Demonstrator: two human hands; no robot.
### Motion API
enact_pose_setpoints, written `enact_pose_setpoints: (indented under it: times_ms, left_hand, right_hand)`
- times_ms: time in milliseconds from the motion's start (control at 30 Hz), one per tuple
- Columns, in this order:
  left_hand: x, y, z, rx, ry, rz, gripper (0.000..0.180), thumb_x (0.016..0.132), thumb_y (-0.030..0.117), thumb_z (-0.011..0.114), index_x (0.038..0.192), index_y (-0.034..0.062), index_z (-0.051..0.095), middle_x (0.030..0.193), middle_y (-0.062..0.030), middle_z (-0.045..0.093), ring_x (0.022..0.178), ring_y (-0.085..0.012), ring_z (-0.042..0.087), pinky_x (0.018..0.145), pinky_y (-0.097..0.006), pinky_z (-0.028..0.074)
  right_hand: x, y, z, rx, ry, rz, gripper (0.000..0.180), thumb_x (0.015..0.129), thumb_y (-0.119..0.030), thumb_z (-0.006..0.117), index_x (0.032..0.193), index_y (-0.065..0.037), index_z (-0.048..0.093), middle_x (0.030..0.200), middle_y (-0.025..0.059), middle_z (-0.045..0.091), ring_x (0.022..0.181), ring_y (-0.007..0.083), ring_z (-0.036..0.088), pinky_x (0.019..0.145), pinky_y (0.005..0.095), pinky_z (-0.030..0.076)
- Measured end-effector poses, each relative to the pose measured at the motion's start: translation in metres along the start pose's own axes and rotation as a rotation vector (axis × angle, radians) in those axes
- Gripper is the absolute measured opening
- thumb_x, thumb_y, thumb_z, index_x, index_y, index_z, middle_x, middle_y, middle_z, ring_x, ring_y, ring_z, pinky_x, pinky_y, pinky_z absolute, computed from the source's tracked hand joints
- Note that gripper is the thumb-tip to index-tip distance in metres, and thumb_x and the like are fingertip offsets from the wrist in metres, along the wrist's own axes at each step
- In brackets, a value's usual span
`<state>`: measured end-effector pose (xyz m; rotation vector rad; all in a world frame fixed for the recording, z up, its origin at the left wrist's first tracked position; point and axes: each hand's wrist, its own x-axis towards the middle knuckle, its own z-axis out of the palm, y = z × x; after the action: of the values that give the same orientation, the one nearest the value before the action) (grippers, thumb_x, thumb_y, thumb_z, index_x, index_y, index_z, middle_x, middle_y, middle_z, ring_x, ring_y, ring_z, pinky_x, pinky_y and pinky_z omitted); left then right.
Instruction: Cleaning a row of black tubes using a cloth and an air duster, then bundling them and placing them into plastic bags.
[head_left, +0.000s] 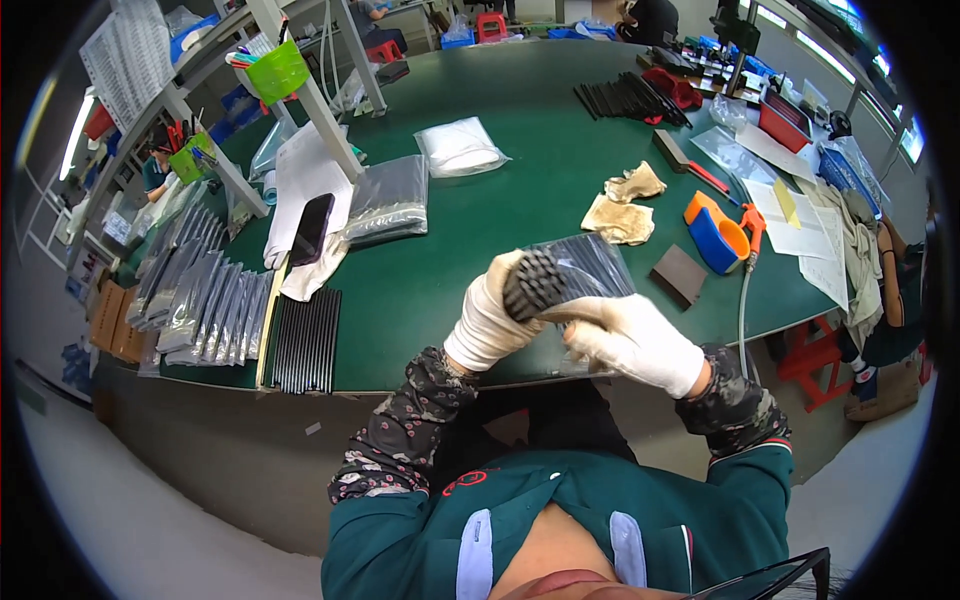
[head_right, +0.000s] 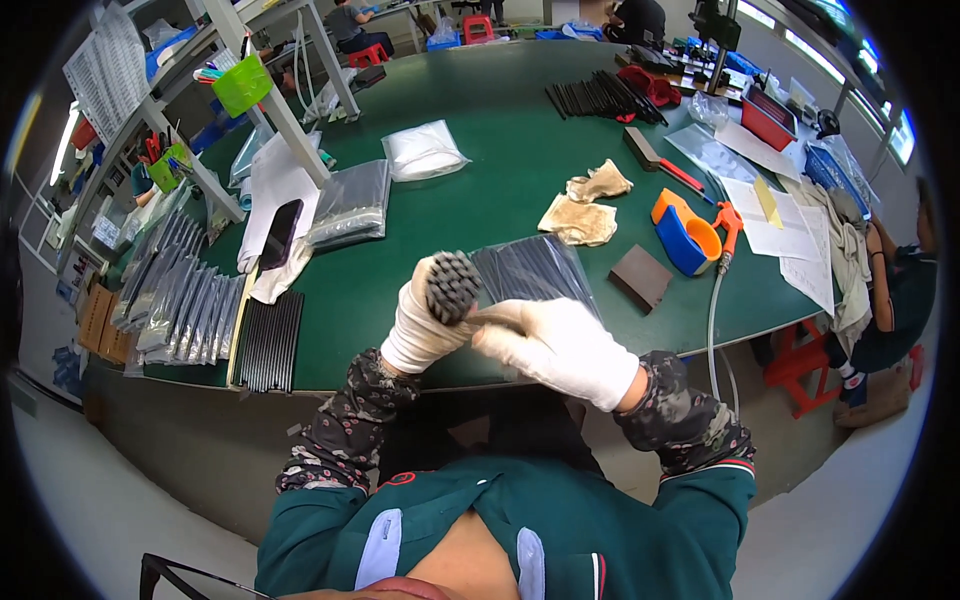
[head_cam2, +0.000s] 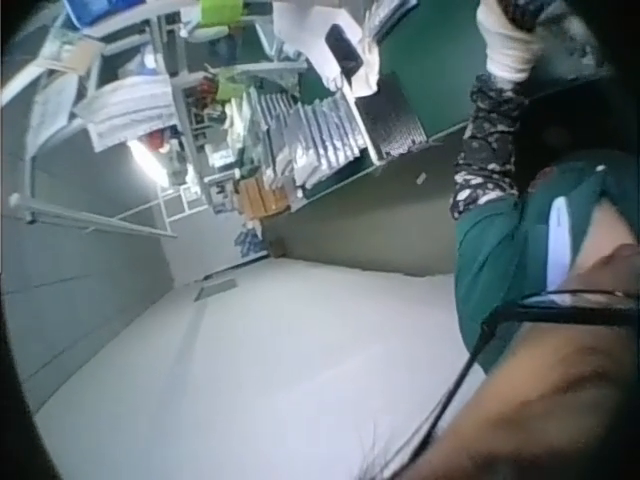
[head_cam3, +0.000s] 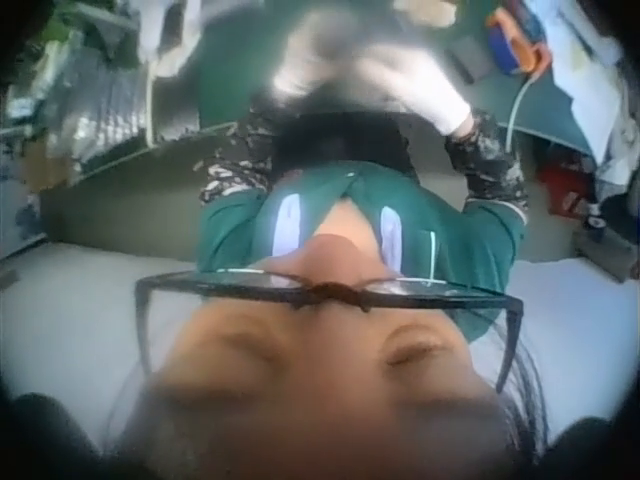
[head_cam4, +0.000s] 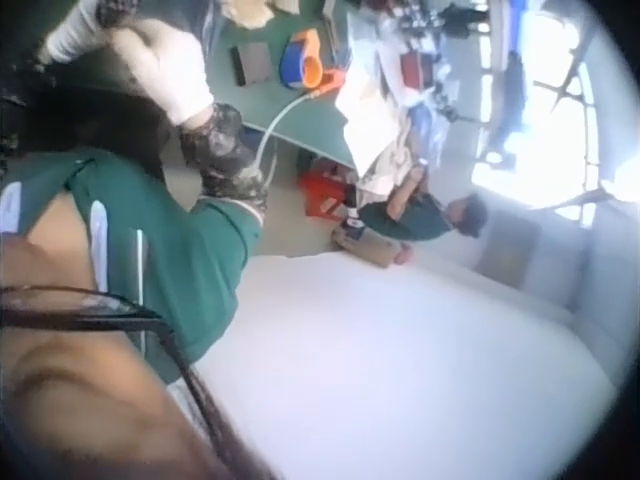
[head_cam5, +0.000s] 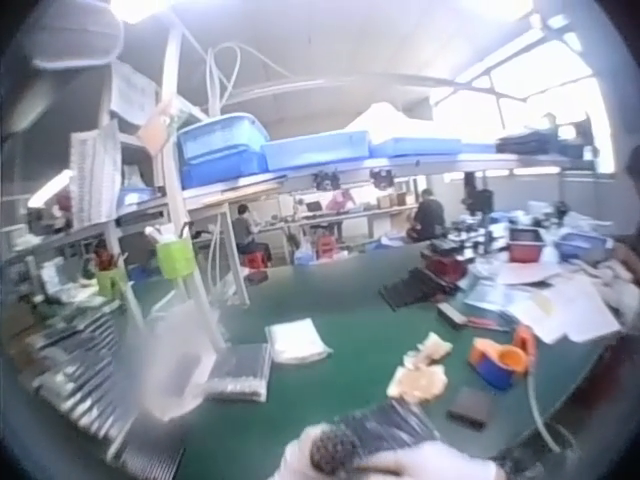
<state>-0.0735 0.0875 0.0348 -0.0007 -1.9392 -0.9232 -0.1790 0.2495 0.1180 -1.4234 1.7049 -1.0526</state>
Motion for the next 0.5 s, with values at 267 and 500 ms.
enact_pose_setpoints:
  times_ms: [267,500]
  left_hand:
    - [-0.018,-0.021,0.005,0.047,0.057,-0.178,0.050,0.068,0.008,0.071,0.112,0.0045,0.047,0.087,-0.0063,0.059,0.075,-0.0160,0.058,0.070,-0.029,0.049]
    - [-0.024,-0.042,0.013,-0.542,0.052,-0.439,0.067,0.076,0.021,0.071,0.129,0.0035,0.035,0.114,-0.0093,0.050,0.106,-0.0181,0.052,0.088,-0.031,0.044]
  right_hand:
    - [0.057,0.013,0.022,-0.210,0.532,-0.243,0.033,0.070,-0.026,0.073,0.094,-0.005,0.064,0.076,0.0106,0.062,0.066,0.0234,0.062,0.063,0.0320,0.048]
    - [0.079,-0.020,0.018,-0.493,0.258,-0.597,0.090,0.059,-0.042,0.078,0.133,-0.005,0.041,0.133,0.0233,0.041,0.120,0.0374,0.045,0.098,0.0387,0.040]
